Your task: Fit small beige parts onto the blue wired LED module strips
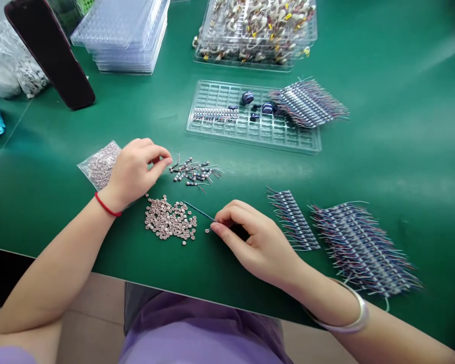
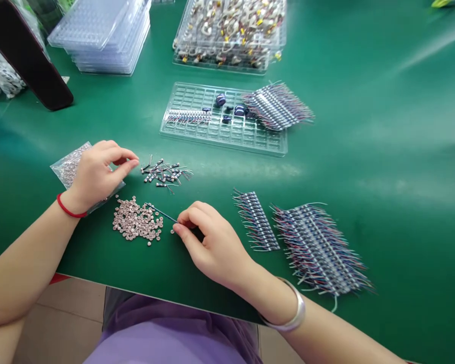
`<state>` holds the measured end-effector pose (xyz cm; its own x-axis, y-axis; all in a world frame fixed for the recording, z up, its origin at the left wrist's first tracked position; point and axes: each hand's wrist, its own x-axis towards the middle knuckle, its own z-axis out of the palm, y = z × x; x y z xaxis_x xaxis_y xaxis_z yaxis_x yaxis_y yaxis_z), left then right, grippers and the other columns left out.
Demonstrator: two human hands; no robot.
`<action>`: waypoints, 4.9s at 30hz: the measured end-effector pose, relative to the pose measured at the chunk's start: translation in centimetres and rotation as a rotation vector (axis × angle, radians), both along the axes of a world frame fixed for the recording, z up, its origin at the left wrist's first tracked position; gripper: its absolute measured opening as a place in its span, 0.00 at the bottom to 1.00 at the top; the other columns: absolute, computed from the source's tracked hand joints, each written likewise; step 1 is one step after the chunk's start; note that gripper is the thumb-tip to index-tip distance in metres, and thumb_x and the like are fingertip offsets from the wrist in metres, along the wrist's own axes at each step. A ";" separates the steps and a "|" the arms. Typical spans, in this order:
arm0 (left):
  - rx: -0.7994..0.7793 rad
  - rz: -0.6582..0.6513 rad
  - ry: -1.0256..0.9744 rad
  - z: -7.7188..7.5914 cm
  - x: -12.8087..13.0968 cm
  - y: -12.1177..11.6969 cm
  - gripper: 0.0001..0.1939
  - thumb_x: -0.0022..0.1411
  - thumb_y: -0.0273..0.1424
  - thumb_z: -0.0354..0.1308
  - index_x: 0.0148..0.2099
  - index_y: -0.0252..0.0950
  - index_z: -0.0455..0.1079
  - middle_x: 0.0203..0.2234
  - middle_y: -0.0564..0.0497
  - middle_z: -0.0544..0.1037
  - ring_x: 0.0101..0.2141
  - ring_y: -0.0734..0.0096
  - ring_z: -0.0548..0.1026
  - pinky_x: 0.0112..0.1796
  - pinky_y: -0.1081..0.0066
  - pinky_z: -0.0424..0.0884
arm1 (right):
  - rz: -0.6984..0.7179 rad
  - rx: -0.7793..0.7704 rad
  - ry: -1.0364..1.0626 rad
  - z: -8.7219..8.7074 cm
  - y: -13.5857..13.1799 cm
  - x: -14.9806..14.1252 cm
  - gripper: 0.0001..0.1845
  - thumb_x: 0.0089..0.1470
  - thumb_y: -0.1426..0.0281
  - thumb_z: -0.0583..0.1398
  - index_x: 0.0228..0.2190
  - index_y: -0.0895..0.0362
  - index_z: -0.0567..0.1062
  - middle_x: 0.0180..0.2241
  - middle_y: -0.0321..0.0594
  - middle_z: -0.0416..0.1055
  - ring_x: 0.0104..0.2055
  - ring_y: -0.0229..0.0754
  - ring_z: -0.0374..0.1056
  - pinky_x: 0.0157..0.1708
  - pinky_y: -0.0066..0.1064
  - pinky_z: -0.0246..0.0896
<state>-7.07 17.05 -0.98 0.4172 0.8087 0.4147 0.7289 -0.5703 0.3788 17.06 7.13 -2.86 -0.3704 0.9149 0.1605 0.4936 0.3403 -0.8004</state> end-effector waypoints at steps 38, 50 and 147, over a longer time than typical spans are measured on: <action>0.030 0.126 -0.093 -0.2 -1.5 1.7 0.06 0.60 0.32 0.59 0.31 0.44 0.75 0.23 0.53 0.75 0.26 0.67 0.71 0.30 0.63 0.69 | -0.079 0.109 -0.085 -0.1 -0.9 -1.0 0.10 0.57 0.76 0.58 0.26 0.53 0.66 0.23 0.34 0.64 0.24 0.39 0.62 0.22 0.31 0.57; -0.042 0.120 -0.116 -0.1 -1.3 2.0 0.04 0.59 0.32 0.61 0.31 0.43 0.73 0.24 0.53 0.74 0.27 0.68 0.70 0.34 0.63 0.68 | -0.096 0.118 -0.117 -0.2 -1.1 -0.9 0.11 0.57 0.76 0.58 0.26 0.52 0.64 0.23 0.34 0.63 0.24 0.39 0.61 0.21 0.31 0.55; 0.076 0.118 0.096 -2.0 5.2 -16.2 0.13 0.65 0.37 0.59 0.49 0.36 0.74 0.42 0.47 0.79 0.44 0.65 0.72 0.42 0.62 0.62 | 0.019 0.117 -0.067 0.2 -0.4 -0.6 0.09 0.57 0.80 0.57 0.30 0.54 0.68 0.26 0.35 0.65 0.26 0.39 0.63 0.23 0.30 0.59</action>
<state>-1.87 0.89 -3.02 0.3616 0.8222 0.4395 0.8234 -0.5027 0.2631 16.51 6.72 -2.70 -0.4011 0.8840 0.2401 0.5375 0.4394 -0.7198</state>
